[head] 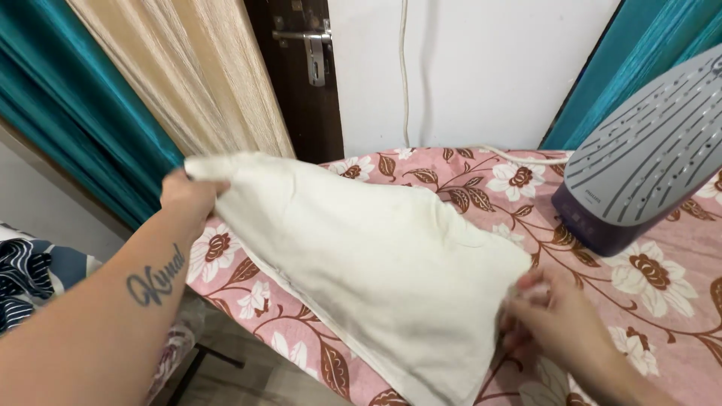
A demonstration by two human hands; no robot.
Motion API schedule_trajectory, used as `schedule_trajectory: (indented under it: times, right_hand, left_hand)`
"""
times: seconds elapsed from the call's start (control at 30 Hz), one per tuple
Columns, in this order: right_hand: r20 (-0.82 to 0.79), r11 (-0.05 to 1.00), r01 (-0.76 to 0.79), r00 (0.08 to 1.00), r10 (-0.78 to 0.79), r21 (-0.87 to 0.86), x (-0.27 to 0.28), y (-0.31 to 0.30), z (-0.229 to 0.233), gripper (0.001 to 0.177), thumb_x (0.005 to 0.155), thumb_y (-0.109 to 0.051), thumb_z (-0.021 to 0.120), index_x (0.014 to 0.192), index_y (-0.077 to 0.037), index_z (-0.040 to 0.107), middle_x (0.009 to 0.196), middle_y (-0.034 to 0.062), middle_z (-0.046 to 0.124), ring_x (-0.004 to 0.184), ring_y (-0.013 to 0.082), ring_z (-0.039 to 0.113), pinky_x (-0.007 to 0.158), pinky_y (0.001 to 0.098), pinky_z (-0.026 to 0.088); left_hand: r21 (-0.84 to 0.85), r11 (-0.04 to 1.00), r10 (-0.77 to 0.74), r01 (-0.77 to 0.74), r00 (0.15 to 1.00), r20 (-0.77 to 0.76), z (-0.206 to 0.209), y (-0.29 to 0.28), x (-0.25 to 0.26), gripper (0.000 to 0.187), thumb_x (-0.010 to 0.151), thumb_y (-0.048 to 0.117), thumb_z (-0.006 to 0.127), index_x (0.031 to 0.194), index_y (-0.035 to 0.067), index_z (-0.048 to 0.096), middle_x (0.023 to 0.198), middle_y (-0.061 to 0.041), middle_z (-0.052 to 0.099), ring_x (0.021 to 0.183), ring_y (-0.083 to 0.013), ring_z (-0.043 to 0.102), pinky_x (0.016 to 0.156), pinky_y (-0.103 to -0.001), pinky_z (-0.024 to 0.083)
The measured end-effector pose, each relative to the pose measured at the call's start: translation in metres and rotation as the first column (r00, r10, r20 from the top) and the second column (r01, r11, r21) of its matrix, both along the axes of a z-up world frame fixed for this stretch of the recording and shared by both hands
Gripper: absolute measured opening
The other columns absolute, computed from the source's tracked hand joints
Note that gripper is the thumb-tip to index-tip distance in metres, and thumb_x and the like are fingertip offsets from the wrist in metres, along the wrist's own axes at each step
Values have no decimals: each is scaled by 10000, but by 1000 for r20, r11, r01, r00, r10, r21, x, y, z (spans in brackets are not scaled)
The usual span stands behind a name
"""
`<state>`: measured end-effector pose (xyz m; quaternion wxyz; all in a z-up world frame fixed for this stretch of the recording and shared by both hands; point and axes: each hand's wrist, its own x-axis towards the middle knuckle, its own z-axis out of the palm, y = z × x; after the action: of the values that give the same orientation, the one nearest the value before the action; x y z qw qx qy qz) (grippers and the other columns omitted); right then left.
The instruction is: The person irons a pair of white shorts on an ironing board by moving a purple iron over the fabric and flattening the garment by hand.
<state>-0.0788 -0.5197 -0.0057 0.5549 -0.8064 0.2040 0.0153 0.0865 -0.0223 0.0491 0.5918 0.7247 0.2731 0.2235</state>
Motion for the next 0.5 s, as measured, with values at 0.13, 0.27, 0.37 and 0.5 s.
schedule_trajectory:
  times: [0.13,0.27,0.37,0.5]
  right_hand:
    - [-405,977,-8,909,96,212,-30,8,-7,471,843,-170,820,1161,-38,498,968,227,767,668,358,768,584,478,642]
    - [-471,982,-55,872,136,181,-20,38,-9,549,815,-211,868,1143,-74,450,1038,189,683,781,313,747,613,435,648]
    - [-203,991,-135,970,134,8,5,36,-18,499,722,-153,895,1099,-93,574,942,151,731,802,194,700,676,309,547]
    - [-126,939,139,987,-104,315,19,-49,11,406,893,-39,758,1172,-60,465,970,203,653,798,307,666,655,451,525]
  left_hand:
    - [156,937,-204,313,851,-484,-45,28,-13,396,846,172,814,1184,18,675,1069,-140,709,899,-285,663,668,-439,531]
    - [-180,945,-327,273,793,-514,-63,26,-14,273,866,185,780,1109,79,716,991,-50,678,875,-194,616,699,-341,536]
    - [-247,955,-260,166,869,-421,-58,26,-22,237,878,174,732,1106,125,691,978,-47,679,861,-192,660,705,-356,545]
    - [-579,811,-333,84,880,-339,-67,14,-91,324,897,192,754,1156,27,653,998,-89,660,886,-231,688,752,-315,602]
